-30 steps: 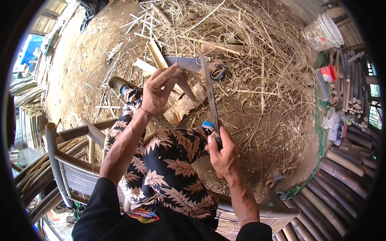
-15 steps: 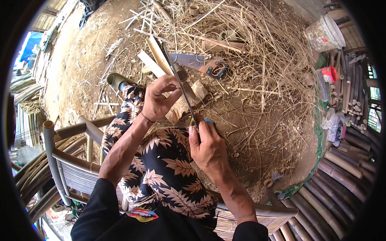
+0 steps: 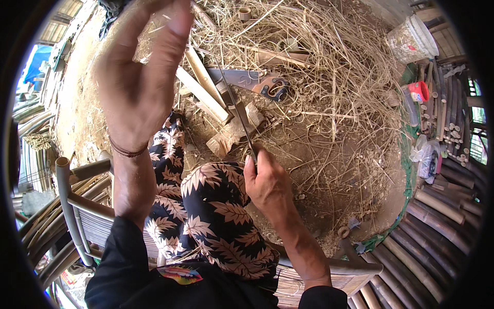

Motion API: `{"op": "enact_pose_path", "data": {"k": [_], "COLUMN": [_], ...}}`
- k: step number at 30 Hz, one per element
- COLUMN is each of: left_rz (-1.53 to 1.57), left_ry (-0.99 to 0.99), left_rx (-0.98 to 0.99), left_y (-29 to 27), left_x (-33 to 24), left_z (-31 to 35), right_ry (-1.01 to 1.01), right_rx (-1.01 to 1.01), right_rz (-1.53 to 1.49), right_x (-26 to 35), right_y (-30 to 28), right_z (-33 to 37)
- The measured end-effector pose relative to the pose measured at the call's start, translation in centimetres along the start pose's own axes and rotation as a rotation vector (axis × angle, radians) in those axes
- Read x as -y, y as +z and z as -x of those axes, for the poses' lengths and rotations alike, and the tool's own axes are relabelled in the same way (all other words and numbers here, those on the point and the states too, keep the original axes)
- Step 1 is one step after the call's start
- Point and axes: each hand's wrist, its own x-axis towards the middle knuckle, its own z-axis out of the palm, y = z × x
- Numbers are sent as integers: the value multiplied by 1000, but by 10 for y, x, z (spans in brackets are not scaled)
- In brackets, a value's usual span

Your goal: The person uses a machete to shave and refine thin strips of bamboo while holding them against a piece of wood in their lap.

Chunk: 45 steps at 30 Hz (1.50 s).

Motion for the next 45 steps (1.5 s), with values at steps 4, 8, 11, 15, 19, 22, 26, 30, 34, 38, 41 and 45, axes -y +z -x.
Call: {"op": "enact_pose_path", "data": {"k": [4,8,11,15,19,22,26,30,34,38,41,45], "left_rz": [-170,-4,-159,-212,-207,-257,-244,-238,-463,-887,-886,-740], "left_ry": [318,535,190,107,8,68,57,63,34,-19,-145,-224], "left_rx": [338,80,778,755,804,815,832,879,1103,1213,1252,1279], "left_y": [96,160,130,129,124,128,128,121,101,109,137,119], "left_x": [13,65,34,43,54,60,93,106,128,114,139,132], "left_z": [0,14,-13,-23,-16,-18,1,2,-23,-30,-2,34], "right_ry": [33,109,-24,-104,410,202,732,564,430,571,547,633], "right_rx": [67,212,61,143,553,329,521,505,432,515,432,66], "right_rz": [21,15,239,478,90,223,-487,-79,229,186,267,140], "right_x": [-2,-7,-28,-23,-31,-143,-106,-107,-130,-156,-154,-147], "right_y": [9,8,8,-11,13,96,79,87,99,89,71,35], "right_z": [1,-22,-23,-50,-57,-27,-32,-34,-21,8,36,64]}}
